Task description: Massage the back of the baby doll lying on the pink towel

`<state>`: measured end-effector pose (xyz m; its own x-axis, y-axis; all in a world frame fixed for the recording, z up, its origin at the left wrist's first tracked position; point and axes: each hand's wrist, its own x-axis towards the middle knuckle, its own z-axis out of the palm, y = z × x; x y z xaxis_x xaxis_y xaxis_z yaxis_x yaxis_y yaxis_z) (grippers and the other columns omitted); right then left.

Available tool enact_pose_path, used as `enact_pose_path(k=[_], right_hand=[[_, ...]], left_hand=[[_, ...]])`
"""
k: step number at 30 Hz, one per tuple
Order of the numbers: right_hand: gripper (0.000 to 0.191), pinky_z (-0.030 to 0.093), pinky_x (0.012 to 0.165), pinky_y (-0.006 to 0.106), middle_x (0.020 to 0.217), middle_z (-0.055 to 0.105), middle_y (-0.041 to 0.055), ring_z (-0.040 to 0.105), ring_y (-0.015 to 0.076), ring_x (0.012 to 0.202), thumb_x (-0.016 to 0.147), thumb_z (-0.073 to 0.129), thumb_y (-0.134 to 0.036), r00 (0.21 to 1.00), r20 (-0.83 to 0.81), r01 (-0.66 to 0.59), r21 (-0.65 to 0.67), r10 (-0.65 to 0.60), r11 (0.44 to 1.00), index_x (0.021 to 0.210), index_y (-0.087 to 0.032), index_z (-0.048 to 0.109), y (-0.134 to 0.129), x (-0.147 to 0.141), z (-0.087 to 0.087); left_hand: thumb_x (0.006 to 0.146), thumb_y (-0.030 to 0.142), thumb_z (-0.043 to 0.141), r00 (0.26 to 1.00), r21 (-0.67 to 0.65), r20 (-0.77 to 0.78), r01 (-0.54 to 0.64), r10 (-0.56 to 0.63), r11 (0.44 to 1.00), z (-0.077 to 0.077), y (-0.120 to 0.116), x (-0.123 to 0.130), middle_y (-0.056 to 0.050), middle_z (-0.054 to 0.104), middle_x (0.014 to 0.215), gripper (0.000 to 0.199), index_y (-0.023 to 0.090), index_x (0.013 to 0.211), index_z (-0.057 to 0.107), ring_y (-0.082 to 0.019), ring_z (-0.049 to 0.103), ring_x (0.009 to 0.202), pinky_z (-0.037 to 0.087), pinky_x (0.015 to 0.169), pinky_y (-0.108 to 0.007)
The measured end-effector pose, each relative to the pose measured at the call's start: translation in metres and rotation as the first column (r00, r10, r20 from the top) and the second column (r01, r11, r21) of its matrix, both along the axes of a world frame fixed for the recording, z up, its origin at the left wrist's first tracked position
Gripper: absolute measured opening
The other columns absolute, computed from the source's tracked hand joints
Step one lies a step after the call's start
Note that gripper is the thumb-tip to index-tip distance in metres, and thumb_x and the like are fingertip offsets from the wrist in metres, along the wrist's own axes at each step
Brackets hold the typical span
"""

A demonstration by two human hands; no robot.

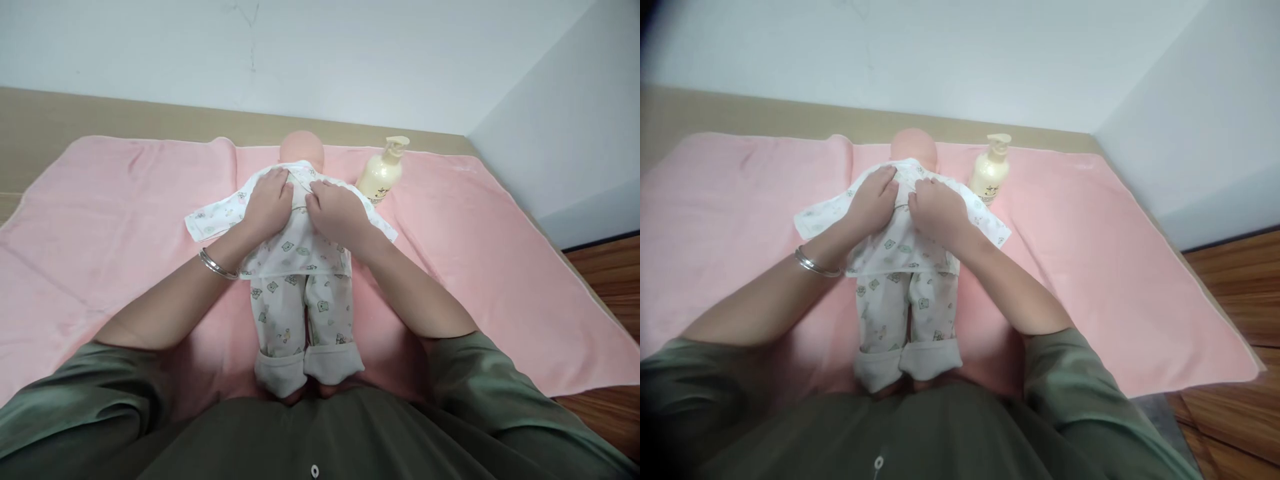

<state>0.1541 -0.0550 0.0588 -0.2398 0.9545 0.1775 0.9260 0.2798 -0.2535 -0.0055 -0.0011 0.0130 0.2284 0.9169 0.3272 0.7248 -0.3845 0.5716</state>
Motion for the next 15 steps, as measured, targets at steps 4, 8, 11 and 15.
enact_pose_path(k=[4,8,11,15], right_hand=[[0.041,0.05,0.108,0.044,0.122,0.071,0.0154,0.064,0.0296,0.119,0.108,0.027,-0.031,0.989,-0.112,-0.1,-0.068,0.092,0.993,0.108,-0.016,0.065,0.02,0.015,0.004],[0.047,0.039,0.123,0.048,0.15,0.057,0.0207,0.05,0.0332,0.143,0.108,0.029,-0.03,0.991,-0.084,-0.111,-0.049,0.107,0.993,0.135,-0.006,0.058,0.031,0.015,-0.008],[0.055,0.031,0.128,0.054,0.161,0.045,0.0242,0.037,0.0381,0.153,0.108,0.028,-0.028,0.999,-0.019,-0.038,-0.014,0.038,0.999,0.15,0.003,0.044,0.022,0.004,-0.015],[0.045,0.044,0.118,0.052,0.143,0.061,0.0249,0.05,0.038,0.143,0.106,0.031,-0.027,1.0,0.011,-0.007,0.019,0.007,1.0,0.129,-0.003,0.061,0.0,-0.008,-0.01]], left_hand=[[0.1,0.03,0.03,0.998,0.053,-0.064,0.033,-0.029,0.998,-0.003,-0.022,0.009,-0.021,0.049,0.16,0.059,0.004,0.149,0.052,-0.033,0.041,0.155,0.027,0.135,-0.052],[0.099,0.029,0.032,0.996,0.061,-0.061,0.063,-0.059,0.996,-0.002,-0.033,0.011,-0.017,0.047,0.163,0.058,0.007,0.15,0.051,-0.031,0.037,0.158,0.025,0.136,-0.051],[0.097,0.03,0.036,0.999,0.013,-0.019,0.031,-0.03,0.999,-0.001,-0.025,0.008,-0.018,0.048,0.162,0.061,0.006,0.15,0.052,-0.031,0.039,0.157,0.026,0.136,-0.05],[0.094,0.034,0.04,0.997,-0.026,0.073,-0.009,0.011,1.0,-0.001,-0.008,0.002,-0.012,0.055,0.158,0.056,0.016,0.144,0.06,-0.03,0.045,0.153,0.033,0.134,-0.051]])
